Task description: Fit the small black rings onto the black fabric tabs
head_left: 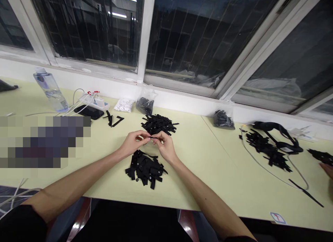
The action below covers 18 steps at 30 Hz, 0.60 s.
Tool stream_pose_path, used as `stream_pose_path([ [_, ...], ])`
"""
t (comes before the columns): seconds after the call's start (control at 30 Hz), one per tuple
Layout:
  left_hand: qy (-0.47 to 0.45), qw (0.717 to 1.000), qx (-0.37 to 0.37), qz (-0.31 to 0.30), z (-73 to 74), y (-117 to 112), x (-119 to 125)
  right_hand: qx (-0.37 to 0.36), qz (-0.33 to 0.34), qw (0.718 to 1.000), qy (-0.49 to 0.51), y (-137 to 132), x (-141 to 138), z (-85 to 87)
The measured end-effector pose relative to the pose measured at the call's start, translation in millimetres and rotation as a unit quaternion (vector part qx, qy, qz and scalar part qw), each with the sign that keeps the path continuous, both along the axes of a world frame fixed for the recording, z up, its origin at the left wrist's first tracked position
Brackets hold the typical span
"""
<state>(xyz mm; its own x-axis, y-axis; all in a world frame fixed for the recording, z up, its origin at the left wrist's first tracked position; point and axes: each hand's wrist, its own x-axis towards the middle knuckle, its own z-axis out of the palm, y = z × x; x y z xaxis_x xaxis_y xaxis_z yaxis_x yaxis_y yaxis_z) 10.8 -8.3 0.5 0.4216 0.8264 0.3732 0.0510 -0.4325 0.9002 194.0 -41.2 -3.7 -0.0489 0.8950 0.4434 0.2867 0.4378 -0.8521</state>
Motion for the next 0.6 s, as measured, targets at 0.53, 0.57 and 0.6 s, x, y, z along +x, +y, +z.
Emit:
stream_pose_path([
  [0.53, 0.012, 0.984, 0.176, 0.029, 6.2, -8.1, -5.4, 0.247, -0.047, 0.942, -0.220, -7.3, 6.8, -6.9],
  [0.57, 0.010, 0.982, 0.185, 0.029, 6.0, -8.0, -5.6, 0.253, -0.048, 0.940, -0.223, -7.9, 6.0, -5.8],
  [0.6, 0.008, 0.981, 0.194, 0.028, 5.8, -7.8, -5.7, 0.259, -0.050, 0.938, -0.225, -8.4, 5.1, -4.7],
])
